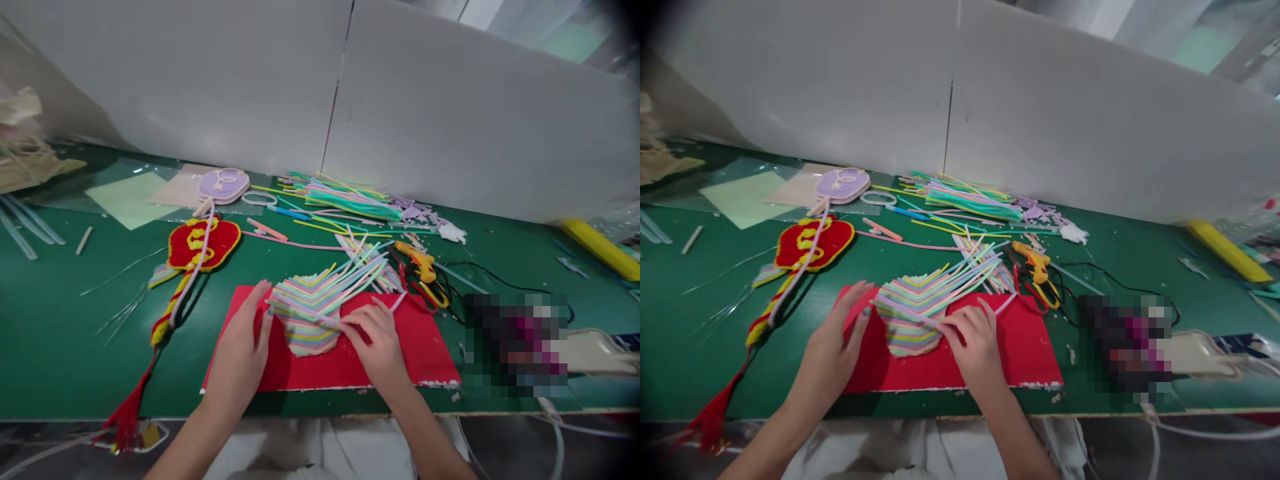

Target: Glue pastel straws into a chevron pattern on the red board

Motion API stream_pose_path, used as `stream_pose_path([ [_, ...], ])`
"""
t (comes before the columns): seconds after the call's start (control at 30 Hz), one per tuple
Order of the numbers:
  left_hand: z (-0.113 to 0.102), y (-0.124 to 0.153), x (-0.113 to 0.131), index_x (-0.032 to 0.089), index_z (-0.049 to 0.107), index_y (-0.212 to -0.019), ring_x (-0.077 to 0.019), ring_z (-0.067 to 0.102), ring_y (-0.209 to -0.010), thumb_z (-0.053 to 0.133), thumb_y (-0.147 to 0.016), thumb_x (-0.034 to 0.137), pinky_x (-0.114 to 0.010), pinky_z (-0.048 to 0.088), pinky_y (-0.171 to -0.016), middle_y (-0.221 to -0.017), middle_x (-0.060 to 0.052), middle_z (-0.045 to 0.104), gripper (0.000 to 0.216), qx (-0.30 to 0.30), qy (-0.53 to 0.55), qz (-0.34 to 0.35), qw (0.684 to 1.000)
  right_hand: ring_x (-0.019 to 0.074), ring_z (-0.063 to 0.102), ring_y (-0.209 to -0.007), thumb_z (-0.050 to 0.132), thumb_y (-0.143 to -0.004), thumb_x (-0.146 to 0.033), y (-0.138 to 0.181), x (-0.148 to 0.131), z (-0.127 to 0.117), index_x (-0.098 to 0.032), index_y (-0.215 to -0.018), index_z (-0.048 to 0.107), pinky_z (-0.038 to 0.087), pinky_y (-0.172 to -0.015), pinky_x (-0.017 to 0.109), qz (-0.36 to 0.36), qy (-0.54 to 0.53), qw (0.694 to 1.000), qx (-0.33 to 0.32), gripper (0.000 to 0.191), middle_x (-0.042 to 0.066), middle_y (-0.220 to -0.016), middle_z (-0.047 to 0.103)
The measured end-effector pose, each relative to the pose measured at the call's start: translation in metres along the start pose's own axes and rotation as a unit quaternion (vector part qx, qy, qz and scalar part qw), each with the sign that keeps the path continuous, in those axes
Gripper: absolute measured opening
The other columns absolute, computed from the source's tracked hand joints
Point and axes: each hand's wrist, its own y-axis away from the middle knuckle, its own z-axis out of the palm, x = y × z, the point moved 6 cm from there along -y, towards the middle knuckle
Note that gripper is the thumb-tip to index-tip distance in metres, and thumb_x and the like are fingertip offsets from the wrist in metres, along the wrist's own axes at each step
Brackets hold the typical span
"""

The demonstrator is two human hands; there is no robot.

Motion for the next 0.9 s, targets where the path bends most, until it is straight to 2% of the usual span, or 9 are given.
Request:
stream_pose_path([
  [0.13,0.001,0.001,-0.004,0.015,0.043,-0.137,-0.0259,0.046,-0.131,0.04,-0.094,0.034,-0.044,0.04,-0.106,-0.14,-0.013,0.051,0.047,0.002,-0.028,-0.012,1.0,0.014,0.061,-0.077,0.058,-0.09,-0.027,-0.005,-0.006,0.006,-0.025,-0.083,0.064,0.034,-0.106,0.046,-0.018,-0.014,1.0,-0.015,0.009,-0.002,-0.077,0.065],
  [0.23,0.004,-0.002,-0.014,0.014,0.049,-0.13,-0.0269,0.054,-0.122,0.045,-0.09,0.032,-0.045,0.043,-0.103,-0.13,-0.014,0.059,0.043,0.0,-0.029,-0.03,0.999,0.0136,0.06,-0.076,0.059,-0.089,-0.027,-0.006,-0.008,0.012,-0.026,-0.083,0.065,0.033,-0.106,0.047,-0.028,-0.011,0.999,-0.034,0.009,-0.002,-0.078,0.066],
  [0.37,0.005,-0.002,-0.018,0.016,0.048,-0.129,-0.0248,0.059,-0.114,0.043,-0.09,0.027,-0.044,0.045,-0.1,-0.118,-0.011,0.066,0.04,-0.001,-0.016,-0.026,1.0,0.0142,0.061,-0.077,0.059,-0.089,-0.029,-0.004,-0.008,0.013,-0.027,-0.087,0.067,0.033,-0.105,0.047,-0.038,-0.004,0.999,-0.036,0.008,-0.002,-0.079,0.067],
  [0.53,0.002,0.002,-0.01,0.015,0.047,-0.13,-0.0251,0.055,-0.12,0.04,-0.091,0.022,-0.044,0.044,-0.102,-0.128,-0.012,0.06,0.04,0.003,-0.029,-0.007,1.0,0.0154,0.062,-0.077,0.056,-0.091,-0.03,-0.002,0.0,0.008,-0.026,-0.087,0.066,0.039,-0.1,0.045,-0.037,0.001,0.999,-0.033,0.012,-0.001,-0.079,0.067],
  [0.7,0.0,0.009,-0.005,0.015,0.051,-0.123,-0.0282,0.058,-0.113,0.041,-0.092,0.025,-0.048,0.046,-0.097,-0.122,-0.014,0.063,0.034,0.011,-0.079,0.01,0.997,0.0206,0.062,-0.083,0.048,-0.094,-0.035,0.003,0.024,0.001,-0.022,-0.092,0.062,0.047,-0.078,0.037,0.068,0.029,0.997,0.001,0.019,0.005,-0.086,0.069],
  [0.8,0.004,0.009,-0.007,0.015,0.052,-0.123,-0.0276,0.058,-0.113,0.041,-0.092,0.024,-0.047,0.046,-0.098,-0.123,-0.014,0.062,0.034,0.0,-0.064,0.001,0.998,0.0219,0.061,-0.083,0.045,-0.095,-0.039,0.006,0.031,0.003,-0.022,-0.093,0.06,0.047,-0.074,0.035,0.122,0.023,0.992,-0.004,0.023,0.006,-0.087,0.069],
  [0.9,0.007,0.007,-0.009,0.015,0.051,-0.125,-0.0272,0.055,-0.118,0.041,-0.092,0.023,-0.048,0.044,-0.1,-0.126,-0.013,0.06,0.035,-0.001,-0.044,-0.009,0.999,0.022,0.062,-0.083,0.044,-0.095,-0.041,0.006,0.03,0.006,-0.022,-0.093,0.059,0.048,-0.071,0.034,0.142,-0.005,0.99,-0.007,0.024,0.007,-0.089,0.069],
])
